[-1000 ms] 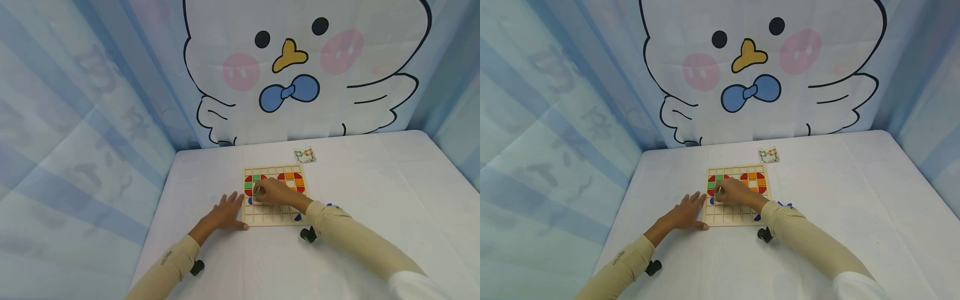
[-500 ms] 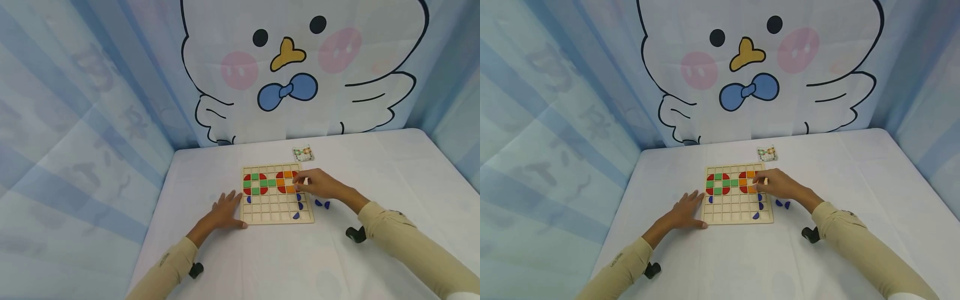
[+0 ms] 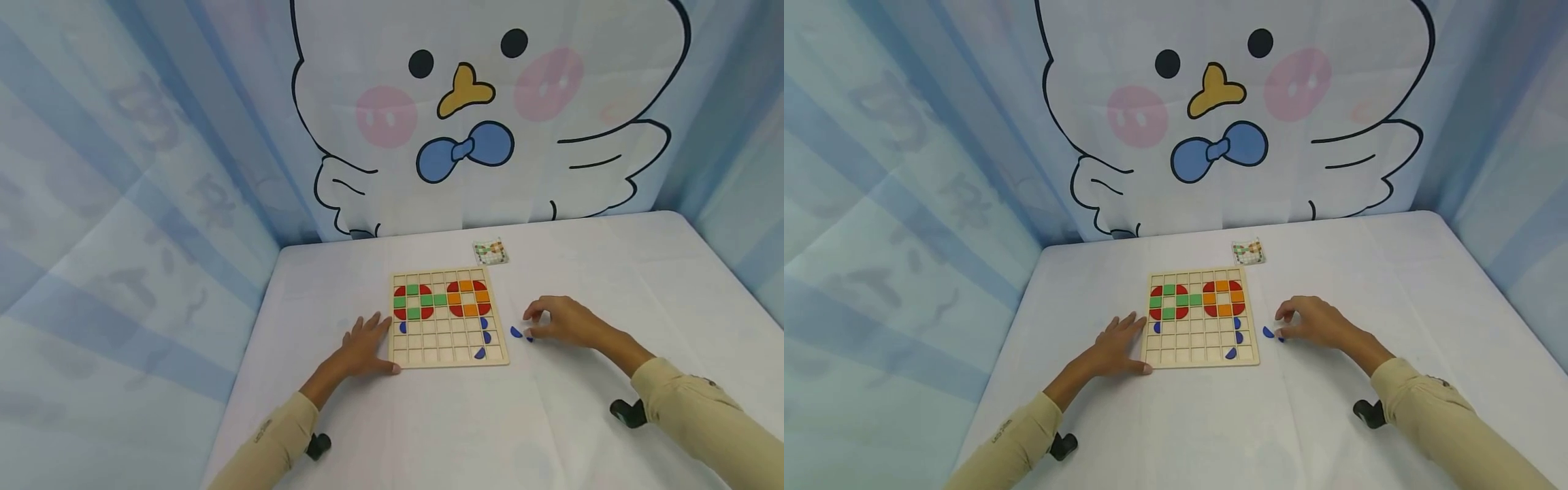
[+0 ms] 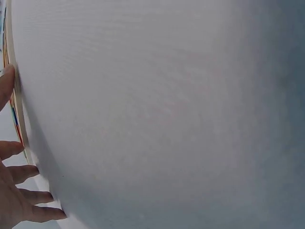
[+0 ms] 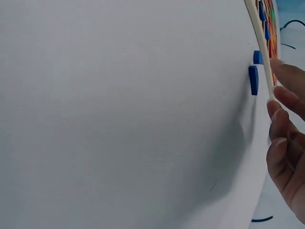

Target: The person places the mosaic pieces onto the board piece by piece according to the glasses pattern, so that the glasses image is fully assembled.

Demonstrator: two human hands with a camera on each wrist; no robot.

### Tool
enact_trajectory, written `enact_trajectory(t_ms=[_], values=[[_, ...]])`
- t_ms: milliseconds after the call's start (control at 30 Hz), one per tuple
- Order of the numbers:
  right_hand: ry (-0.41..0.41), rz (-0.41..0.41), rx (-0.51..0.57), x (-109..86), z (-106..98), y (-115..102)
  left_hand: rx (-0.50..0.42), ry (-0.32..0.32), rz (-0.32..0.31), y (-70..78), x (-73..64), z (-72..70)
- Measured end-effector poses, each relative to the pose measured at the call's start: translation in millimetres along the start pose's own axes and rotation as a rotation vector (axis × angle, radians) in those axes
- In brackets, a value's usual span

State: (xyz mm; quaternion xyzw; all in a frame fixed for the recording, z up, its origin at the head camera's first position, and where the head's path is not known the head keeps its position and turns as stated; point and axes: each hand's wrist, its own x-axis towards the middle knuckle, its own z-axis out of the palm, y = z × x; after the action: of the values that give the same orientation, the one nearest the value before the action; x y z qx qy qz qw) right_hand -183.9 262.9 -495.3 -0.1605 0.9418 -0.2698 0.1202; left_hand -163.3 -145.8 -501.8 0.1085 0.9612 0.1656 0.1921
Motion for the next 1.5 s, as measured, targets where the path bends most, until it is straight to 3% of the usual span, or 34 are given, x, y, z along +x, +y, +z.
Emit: enact_trajectory(t_ms=[300, 700, 967, 1200, 1500], values=[[0.055, 0.02, -0.1, -11.6, 15.3, 5.9, 0.013, -0.003, -0.002, 1.8, -1.4, -1.4], [0.127, 0.011, -0.052, -18.3, 17.9, 12.5, 0.057, -0.009, -0.002, 2.3, 0.0, -0.1], [0.091, -0.04, -0.028, -15.7, 15.0, 14.2, 0.045, -0.006, -0.009, 2.4, -0.4, -0.9], [0.044, -0.022, -0.012, -14.2, 15.0, 15.6, 0.04, 0.003, 0.012, 1.5, -0.6, 1.3], [0.052, -0.033, 0.03, -18.4, 20.3, 8.9, 0.044, 0.016, 0.009, -0.4, -1.3, 1.4]])
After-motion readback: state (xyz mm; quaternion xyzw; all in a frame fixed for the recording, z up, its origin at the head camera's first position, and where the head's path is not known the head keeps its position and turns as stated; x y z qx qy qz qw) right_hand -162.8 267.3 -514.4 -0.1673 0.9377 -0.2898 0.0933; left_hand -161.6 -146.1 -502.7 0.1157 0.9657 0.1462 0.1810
